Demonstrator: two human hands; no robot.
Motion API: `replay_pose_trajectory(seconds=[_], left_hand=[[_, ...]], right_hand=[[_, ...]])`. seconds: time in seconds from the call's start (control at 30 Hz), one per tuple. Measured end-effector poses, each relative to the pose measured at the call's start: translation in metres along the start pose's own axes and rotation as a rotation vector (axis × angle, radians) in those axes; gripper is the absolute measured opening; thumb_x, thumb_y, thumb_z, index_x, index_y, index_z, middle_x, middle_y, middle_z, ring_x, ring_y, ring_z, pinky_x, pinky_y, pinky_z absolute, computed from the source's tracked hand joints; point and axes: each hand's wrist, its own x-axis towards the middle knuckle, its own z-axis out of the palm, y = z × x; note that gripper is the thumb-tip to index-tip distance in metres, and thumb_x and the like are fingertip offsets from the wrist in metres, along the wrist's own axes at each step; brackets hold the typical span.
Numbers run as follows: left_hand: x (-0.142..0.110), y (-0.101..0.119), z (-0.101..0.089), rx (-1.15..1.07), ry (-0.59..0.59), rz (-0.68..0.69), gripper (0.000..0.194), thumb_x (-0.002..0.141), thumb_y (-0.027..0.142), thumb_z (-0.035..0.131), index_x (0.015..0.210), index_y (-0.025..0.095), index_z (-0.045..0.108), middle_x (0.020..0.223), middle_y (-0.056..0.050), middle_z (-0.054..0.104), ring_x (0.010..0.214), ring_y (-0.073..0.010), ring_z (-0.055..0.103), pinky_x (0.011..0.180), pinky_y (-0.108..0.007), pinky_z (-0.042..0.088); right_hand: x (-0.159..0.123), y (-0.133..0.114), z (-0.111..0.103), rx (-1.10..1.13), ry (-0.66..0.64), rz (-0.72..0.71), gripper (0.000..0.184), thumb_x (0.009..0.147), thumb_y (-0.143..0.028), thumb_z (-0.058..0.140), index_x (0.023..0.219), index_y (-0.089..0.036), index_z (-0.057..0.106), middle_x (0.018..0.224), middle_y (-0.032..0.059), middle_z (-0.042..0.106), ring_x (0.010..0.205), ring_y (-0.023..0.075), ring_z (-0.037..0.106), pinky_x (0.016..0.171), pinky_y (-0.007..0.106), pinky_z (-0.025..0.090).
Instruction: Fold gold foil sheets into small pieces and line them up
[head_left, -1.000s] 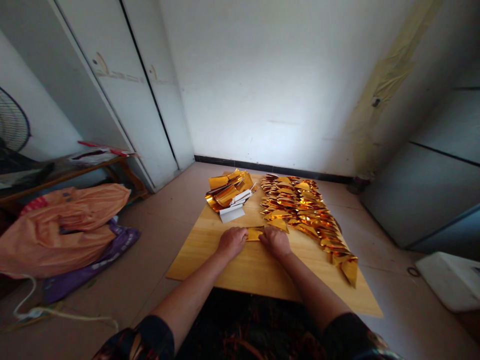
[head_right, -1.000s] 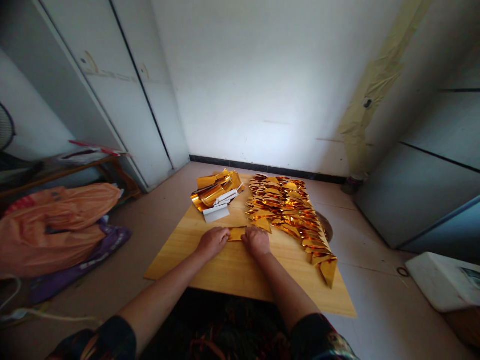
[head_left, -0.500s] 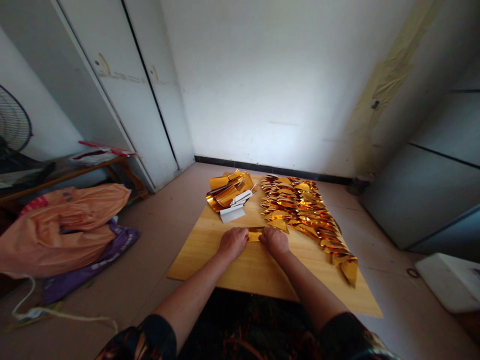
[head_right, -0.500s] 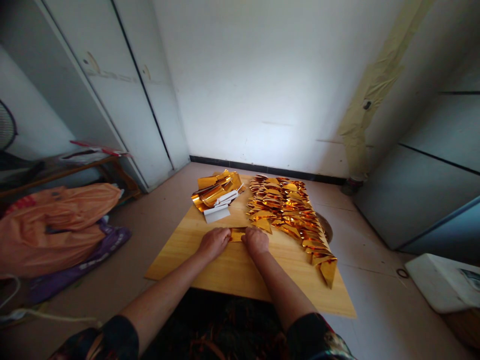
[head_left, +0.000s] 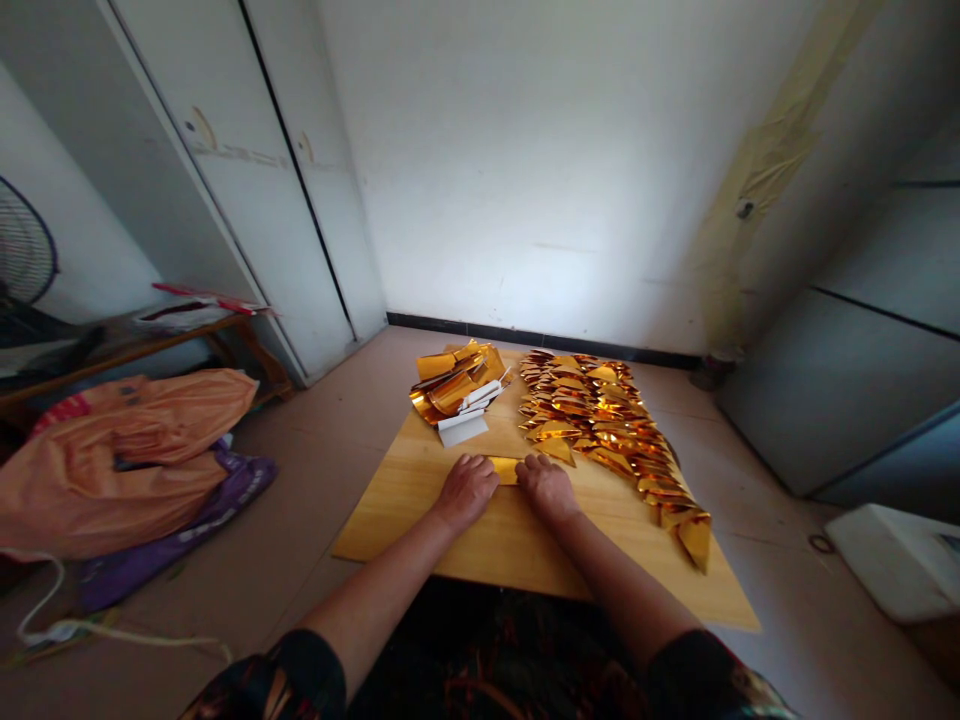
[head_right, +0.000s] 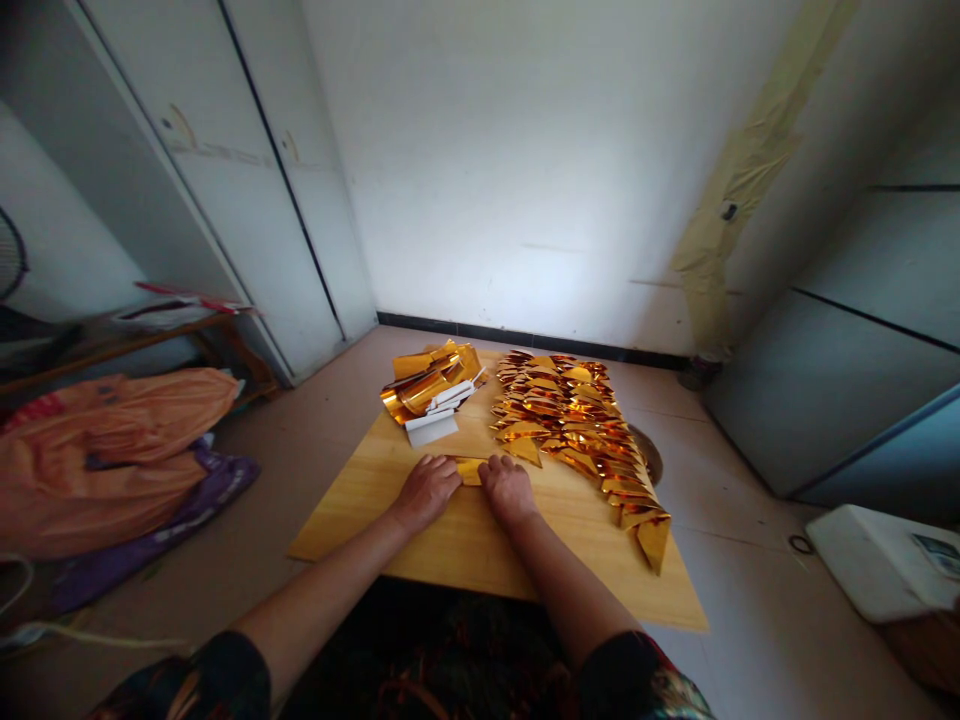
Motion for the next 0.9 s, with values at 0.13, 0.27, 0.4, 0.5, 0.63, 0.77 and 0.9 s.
replay_pose_trajectory(seconds=[0.13, 0.27, 0.4, 0.5, 0.63, 0.77, 0.9], left_hand=[[-0.009, 0.0, 0.002, 0.016, 0.016, 0.022, 0.019, 0.092, 0.019, 0.046, 0.085, 0.019, 0.064, 0.081, -0.005, 0.059, 0.082, -0.0189, 0.051, 0.073, -0.033, 0.036], [-0.012, 0.001, 0.003, 0.024, 0.019, 0.012, 0.02, 0.093, 0.021, 0.045, 0.088, 0.019, 0.064, 0.082, -0.005, 0.059, 0.082, -0.0193, 0.052, 0.072, -0.033, 0.036], [-0.011, 0.001, 0.002, 0.031, 0.012, 0.013, 0.024, 0.094, 0.021, 0.043, 0.088, 0.018, 0.065, 0.082, -0.006, 0.06, 0.083, -0.0196, 0.052, 0.072, -0.033, 0.037], [-0.013, 0.001, 0.002, 0.016, -0.004, 0.001, 0.026, 0.095, 0.021, 0.041, 0.086, 0.018, 0.066, 0.083, -0.005, 0.06, 0.083, -0.0194, 0.053, 0.072, -0.032, 0.038], [-0.017, -0.001, 0.003, -0.004, -0.006, 0.0, 0.024, 0.094, 0.02, 0.041, 0.095, 0.017, 0.066, 0.087, -0.005, 0.062, 0.084, -0.0195, 0.053, 0.073, -0.032, 0.04], [-0.022, -0.003, 0.003, -0.03, -0.014, -0.003, 0.023, 0.091, 0.016, 0.044, 0.102, 0.017, 0.065, 0.09, -0.005, 0.064, 0.085, -0.0202, 0.054, 0.076, -0.033, 0.042], [-0.027, -0.004, 0.0, -0.061, -0.009, -0.021, 0.025, 0.087, 0.011, 0.046, 0.101, 0.017, 0.065, 0.096, -0.006, 0.065, 0.089, -0.0205, 0.055, 0.079, -0.034, 0.042]], right_hand=[[-0.007, 0.001, -0.003, -0.011, 0.041, -0.019, 0.02, 0.092, -0.015, 0.044, 0.097, -0.02, 0.063, 0.099, 0.0108, 0.062, 0.093, 0.0238, 0.053, 0.073, 0.033, 0.041], [-0.016, -0.005, -0.006, 0.014, 0.179, -0.136, 0.026, 0.095, -0.018, 0.041, 0.114, -0.022, 0.058, 0.117, 0.0097, 0.058, 0.103, 0.0245, 0.048, 0.085, 0.039, 0.036], [-0.02, -0.017, 0.002, 0.064, 0.183, -0.236, 0.025, 0.096, -0.021, 0.04, 0.112, -0.024, 0.059, 0.114, 0.0061, 0.06, 0.106, 0.0241, 0.047, 0.09, 0.041, 0.032], [-0.021, -0.023, 0.01, 0.092, 0.186, -0.192, 0.025, 0.096, -0.023, 0.041, 0.111, -0.021, 0.06, 0.105, 0.0076, 0.063, 0.099, 0.0233, 0.049, 0.085, 0.039, 0.034], [-0.024, -0.024, 0.015, 0.118, 0.201, -0.163, 0.022, 0.095, -0.026, 0.042, 0.102, -0.019, 0.063, 0.1, 0.0078, 0.063, 0.096, 0.0213, 0.051, 0.082, 0.035, 0.034], [-0.03, -0.015, 0.018, 0.105, 0.213, -0.144, 0.019, 0.094, -0.021, 0.044, 0.092, -0.019, 0.062, 0.095, 0.0059, 0.063, 0.092, 0.0196, 0.051, 0.081, 0.031, 0.033], [-0.033, -0.009, 0.02, 0.078, 0.224, -0.132, 0.016, 0.093, -0.019, 0.046, 0.09, -0.019, 0.062, 0.095, 0.0055, 0.063, 0.091, 0.0197, 0.05, 0.079, 0.031, 0.032]])
